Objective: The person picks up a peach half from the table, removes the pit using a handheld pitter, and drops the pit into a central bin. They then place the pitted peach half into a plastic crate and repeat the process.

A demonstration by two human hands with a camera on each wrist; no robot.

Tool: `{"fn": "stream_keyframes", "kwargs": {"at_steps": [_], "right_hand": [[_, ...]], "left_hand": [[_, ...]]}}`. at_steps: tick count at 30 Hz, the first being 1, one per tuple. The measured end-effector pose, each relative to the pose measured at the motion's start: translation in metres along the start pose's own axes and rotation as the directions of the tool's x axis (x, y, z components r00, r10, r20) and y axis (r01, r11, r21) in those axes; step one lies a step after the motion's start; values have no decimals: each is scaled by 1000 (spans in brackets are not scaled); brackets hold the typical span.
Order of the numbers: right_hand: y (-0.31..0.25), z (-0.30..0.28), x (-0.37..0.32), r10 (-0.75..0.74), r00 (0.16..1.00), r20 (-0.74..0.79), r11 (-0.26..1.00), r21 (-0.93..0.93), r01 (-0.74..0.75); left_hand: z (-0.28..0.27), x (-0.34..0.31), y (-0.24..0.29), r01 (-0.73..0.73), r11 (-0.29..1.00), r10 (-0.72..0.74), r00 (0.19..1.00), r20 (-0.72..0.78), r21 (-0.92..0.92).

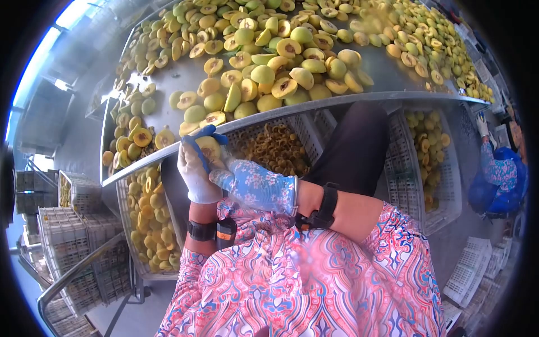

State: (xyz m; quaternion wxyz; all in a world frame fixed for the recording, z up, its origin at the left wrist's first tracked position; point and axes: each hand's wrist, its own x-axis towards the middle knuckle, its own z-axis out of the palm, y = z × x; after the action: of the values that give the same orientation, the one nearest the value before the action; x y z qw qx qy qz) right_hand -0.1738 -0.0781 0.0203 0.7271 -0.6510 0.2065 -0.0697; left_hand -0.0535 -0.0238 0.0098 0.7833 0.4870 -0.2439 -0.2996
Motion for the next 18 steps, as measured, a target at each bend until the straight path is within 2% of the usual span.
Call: {"fn": "stream_keyframes", "kwargs": {"at_steps": [1, 2, 3, 6, 7, 8, 9, 10, 11, 12, 13, 15, 16, 18], "right_hand": [[-7, -4, -2, 126, 988, 92, 971, 193, -141], [-12, -7, -5, 230, 951, 209, 884, 364, -293], [-15, -10, -6, 302, 891, 339, 745, 499, -442], [-16, -14, -5, 247, 814, 526, 537, 625, -567], [-22, -16, -9, 209, 833, 512, 552, 641, -533], [-17, -18, -10, 216, 835, 506, 529, 658, -536], [-10, -19, -9, 218, 827, 518, 508, 663, -550], [-12, -23, -16, 135, 850, 509, 606, 637, -477], [-13, -25, -18, 124, 846, 518, 622, 624, -473], [-7, -32, -19, 113, 848, 518, 614, 634, -470], [-12, -34, -22, 192, 893, 408, 653, 626, -426], [2, -52, -17, 261, 897, 356, 708, 561, -429], [9, -58, -15, 306, 893, 329, 747, 499, -439], [20, -65, -10, 457, 867, 199, 827, 263, -497]], "left_hand": [[-3, 1, -1, 5, 1000, -4, 999, 33, -20], [-8, 1, -1, 12, 999, -10, 998, 61, -38], [-12, 1, -2, 18, 998, -13, 996, 91, -55], [-22, 5, -14, 92, 974, -32, 960, 277, -206], [-26, 3, -20, 138, 971, -82, 960, 268, -194], [-26, 5, -26, 211, 939, -126, 945, 301, -270], [-21, 4, -26, 284, 921, -223, 945, 238, -267], [-25, 8, -33, 259, 938, -261, 965, 22, -232], [-28, 13, -34, 347, 825, -379, 925, 18, -446], [-38, 9, -24, 343, 859, -392, 918, -56, -379], [-42, 2, -5, 261, 927, -295, 951, -94, -270], [-66, -7, 11, 79, 993, -89, 989, -115, -92], [-85, -11, 25, 54, 998, -59, 991, -120, -43], [-136, -18, 32, 51, 974, 24, 947, -320, 223]]}}
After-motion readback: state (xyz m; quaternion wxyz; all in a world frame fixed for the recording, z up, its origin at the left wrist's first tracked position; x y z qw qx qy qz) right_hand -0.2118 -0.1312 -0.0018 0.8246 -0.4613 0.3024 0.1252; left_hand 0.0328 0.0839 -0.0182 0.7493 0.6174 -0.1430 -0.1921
